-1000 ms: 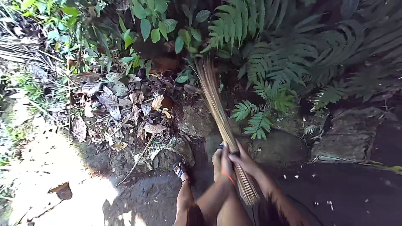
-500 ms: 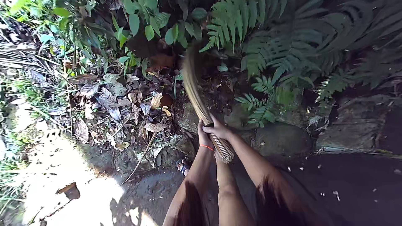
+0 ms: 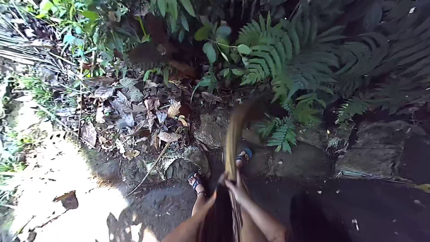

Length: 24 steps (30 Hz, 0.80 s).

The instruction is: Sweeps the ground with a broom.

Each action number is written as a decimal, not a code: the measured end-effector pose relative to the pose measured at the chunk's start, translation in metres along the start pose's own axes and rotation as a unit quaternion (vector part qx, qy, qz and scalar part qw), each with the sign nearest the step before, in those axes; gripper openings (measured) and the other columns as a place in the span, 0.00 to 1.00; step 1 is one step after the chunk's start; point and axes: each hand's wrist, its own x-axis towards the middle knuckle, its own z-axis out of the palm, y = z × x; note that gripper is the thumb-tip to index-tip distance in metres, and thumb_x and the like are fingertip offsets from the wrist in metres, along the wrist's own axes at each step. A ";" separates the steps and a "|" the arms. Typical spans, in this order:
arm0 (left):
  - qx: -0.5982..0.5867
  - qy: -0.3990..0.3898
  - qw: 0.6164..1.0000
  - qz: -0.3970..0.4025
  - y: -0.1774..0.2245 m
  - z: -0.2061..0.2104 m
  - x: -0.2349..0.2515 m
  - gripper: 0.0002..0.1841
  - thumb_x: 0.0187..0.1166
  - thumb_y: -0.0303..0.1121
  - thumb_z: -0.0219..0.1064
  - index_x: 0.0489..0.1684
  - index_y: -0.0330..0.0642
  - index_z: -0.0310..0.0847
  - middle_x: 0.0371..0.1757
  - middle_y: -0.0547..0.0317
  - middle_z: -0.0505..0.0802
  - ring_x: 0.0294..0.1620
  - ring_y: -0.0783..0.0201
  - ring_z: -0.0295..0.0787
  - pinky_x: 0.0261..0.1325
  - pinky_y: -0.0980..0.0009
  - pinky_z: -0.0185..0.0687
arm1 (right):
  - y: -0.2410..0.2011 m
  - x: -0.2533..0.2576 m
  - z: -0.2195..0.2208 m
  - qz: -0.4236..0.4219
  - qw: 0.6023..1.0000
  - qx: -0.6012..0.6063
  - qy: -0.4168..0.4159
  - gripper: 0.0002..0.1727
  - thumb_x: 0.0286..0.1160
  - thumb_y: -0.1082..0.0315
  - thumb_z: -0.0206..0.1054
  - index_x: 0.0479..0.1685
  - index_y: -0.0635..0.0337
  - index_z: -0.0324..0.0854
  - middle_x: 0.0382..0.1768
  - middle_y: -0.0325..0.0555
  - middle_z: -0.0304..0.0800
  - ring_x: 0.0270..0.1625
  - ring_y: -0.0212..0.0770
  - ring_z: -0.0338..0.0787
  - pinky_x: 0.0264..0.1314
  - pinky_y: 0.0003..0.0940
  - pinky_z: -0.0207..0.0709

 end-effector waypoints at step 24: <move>0.046 0.236 0.969 0.055 0.109 0.196 0.017 0.28 0.94 0.54 0.36 0.67 0.44 0.75 0.47 0.55 0.92 0.45 0.67 0.91 0.47 0.68 0.88 | -0.065 0.064 0.036 -0.096 0.974 -0.114 -0.172 0.55 0.74 0.62 0.71 0.97 0.57 0.33 0.88 0.63 0.61 0.87 0.49 0.69 0.88 0.46 0.63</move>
